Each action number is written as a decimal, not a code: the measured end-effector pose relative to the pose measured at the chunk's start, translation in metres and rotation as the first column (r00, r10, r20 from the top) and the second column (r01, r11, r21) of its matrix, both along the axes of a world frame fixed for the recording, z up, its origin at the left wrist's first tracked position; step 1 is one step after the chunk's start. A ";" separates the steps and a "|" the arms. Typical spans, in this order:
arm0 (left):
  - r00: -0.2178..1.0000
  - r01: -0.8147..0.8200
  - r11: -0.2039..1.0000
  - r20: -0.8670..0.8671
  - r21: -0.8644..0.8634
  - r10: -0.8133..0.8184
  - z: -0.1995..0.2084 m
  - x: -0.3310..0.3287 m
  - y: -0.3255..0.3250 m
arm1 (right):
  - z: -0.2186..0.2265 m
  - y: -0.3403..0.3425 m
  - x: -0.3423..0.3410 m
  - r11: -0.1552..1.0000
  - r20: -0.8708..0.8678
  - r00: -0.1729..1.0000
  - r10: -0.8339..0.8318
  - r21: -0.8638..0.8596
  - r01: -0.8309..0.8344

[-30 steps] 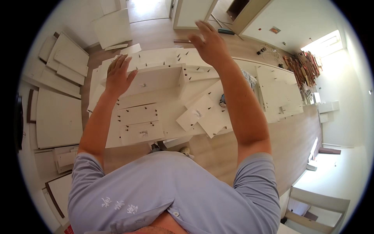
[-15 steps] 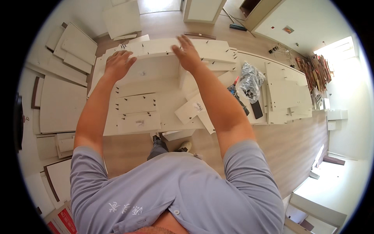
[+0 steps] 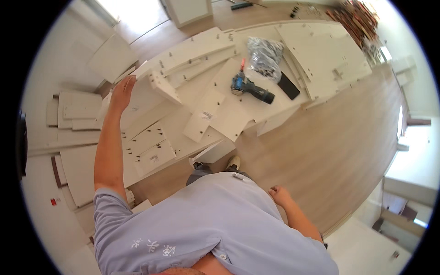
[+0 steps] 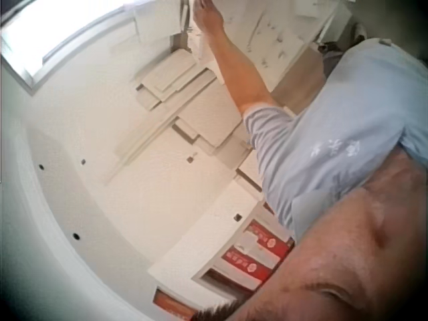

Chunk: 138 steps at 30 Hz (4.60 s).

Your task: The person picks up several white wooden panels and places them onto a partially assembled cabinet frame, aligning them with pre-installed dowels.

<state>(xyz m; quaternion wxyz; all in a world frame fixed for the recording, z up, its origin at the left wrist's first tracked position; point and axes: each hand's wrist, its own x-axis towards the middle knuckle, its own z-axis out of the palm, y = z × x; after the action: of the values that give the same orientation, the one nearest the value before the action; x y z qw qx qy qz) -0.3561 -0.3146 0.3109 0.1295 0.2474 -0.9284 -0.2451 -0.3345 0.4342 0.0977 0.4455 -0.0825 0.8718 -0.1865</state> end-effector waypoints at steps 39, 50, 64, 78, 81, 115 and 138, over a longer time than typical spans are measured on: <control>0.994 -0.096 0.978 0.059 0.183 0.087 -0.007 -0.063 0.025 | -0.134 0.022 -0.030 0.654 0.344 0.630 -0.696 -0.058 0.754; 0.840 -0.334 0.929 -0.497 -0.158 0.217 -0.045 -0.022 0.087 | -0.124 0.057 0.001 0.540 0.327 0.509 -0.796 0.004 0.842; 0.955 -0.193 0.420 0.268 0.887 -0.127 -0.191 0.023 0.224 | -0.097 0.078 0.015 0.510 0.280 0.487 -0.827 0.010 0.860; 0.999 -0.015 -0.528 -0.009 0.849 -0.043 -0.147 0.055 0.242 | -0.105 0.033 -0.012 0.622 0.334 0.594 -0.732 -0.030 0.783; 0.986 -0.165 0.028 0.166 0.986 -0.020 -0.165 0.054 0.244 | -0.106 0.035 -0.016 0.617 0.318 0.594 -0.739 -0.038 0.786; 0.737 -0.610 0.792 -0.339 0.039 0.585 -0.177 0.323 0.047 | -0.109 -0.062 -0.025 0.678 0.360 0.684 -0.634 -0.166 0.716; 0.481 -0.042 -0.133 0.137 0.990 0.866 -0.261 0.415 -0.197 | 0.000 -0.256 0.156 0.815 0.069 0.816 -0.574 -0.051 0.577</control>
<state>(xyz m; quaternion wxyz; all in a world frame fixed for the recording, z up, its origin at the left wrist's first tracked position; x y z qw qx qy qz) 0.0590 -0.5119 0.0494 0.3112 0.5133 -0.2368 -0.7640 -0.1790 0.1784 0.0979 0.3870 0.1742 0.8373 -0.3448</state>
